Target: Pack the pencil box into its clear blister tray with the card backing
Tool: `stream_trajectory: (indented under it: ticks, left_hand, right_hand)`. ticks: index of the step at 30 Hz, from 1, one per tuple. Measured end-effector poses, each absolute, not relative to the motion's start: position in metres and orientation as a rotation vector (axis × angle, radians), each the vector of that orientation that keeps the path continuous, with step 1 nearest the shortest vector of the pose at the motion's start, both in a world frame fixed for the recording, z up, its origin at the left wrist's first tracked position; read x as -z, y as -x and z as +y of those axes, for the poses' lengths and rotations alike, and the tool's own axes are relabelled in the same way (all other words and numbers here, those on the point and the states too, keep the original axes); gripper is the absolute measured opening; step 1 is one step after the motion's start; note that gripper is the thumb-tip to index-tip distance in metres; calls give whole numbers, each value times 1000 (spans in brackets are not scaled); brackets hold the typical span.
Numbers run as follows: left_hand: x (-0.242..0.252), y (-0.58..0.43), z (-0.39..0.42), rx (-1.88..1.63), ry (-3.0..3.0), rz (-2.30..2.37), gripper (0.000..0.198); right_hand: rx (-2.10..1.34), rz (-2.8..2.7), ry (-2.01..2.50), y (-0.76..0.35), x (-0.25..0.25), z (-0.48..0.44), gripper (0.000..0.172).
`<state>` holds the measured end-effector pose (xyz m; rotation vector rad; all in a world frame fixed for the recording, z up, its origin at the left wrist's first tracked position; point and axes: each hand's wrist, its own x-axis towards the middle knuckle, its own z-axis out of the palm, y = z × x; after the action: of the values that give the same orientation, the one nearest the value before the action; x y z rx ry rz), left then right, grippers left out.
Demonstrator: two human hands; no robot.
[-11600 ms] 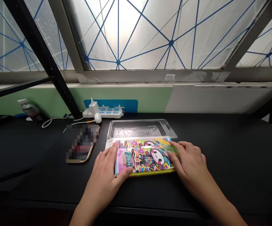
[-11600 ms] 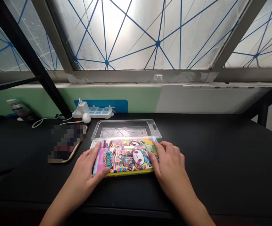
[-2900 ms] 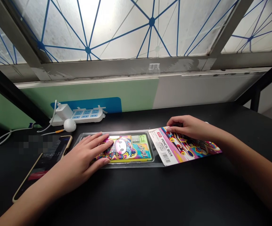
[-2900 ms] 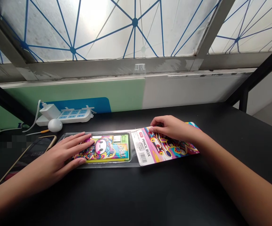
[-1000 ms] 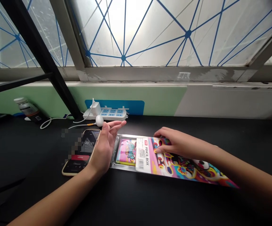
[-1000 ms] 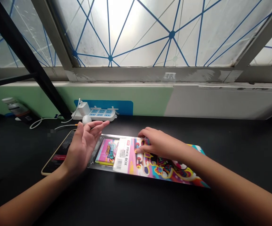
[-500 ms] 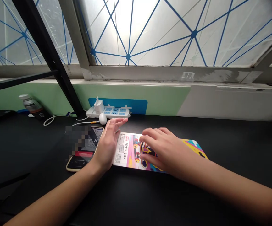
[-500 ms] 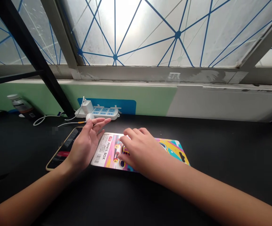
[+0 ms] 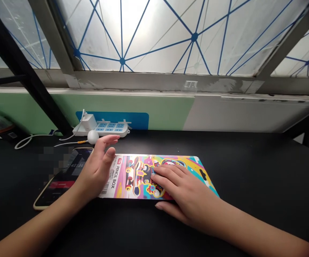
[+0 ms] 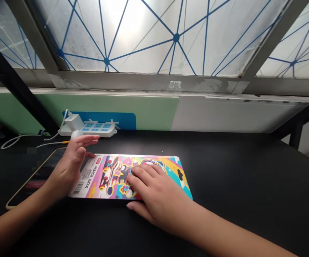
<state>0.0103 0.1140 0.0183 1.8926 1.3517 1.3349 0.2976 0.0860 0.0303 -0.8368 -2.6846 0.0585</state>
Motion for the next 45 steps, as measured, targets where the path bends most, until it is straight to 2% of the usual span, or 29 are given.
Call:
stream_trajectory:
  ticks: [4, 10, 13, 18, 21, 25, 29, 32, 42, 45]
  left_hand:
    - [-17, -10, 112, -1256, -1959, 1409, 50]
    - [-16, -6, 119, -1066, -1995, 1605, 52]
    - [-18, -4, 123, -865, -2077, 1695, 56]
    - [-27, -4, 122, -665, -2088, 1729, 48]
    - [-31, -3, 120, -657, -2049, 1707, 49]
    - [-33, 3, 121, -658, -2140, 1648, 40]
    - [-32, 7, 123, -742, -2259, 1665, 36]
    - [-30, 4, 121, -737, -2320, 1687, 34]
    - [-26, -5, 114, -652, -2317, 1683, 38]
    - [-29, -7, 113, -792, -2353, 1637, 36]
  right_hand:
    - [1, -2733, 874, -300, -28, 85, 52]
    - [33, -2737, 891, -302, -24, 84, 52]
    - [11, -2724, 867, -303, -27, 86, 46]
    - [-100, -2693, 832, -306, -38, 89, 30]
    - [-138, -2671, 861, -306, -44, 91, 32]
    - [-159, -2650, 868, -307, -45, 93, 38]
    - [-198, -2625, 869, -311, -43, 100, 35]
    - [-178, -2543, 975, -318, -41, 111, 34]
    - [-257, -2450, 1309, -334, -39, 138, 47]
    - [-230, -2410, 1279, -332, -41, 135, 41]
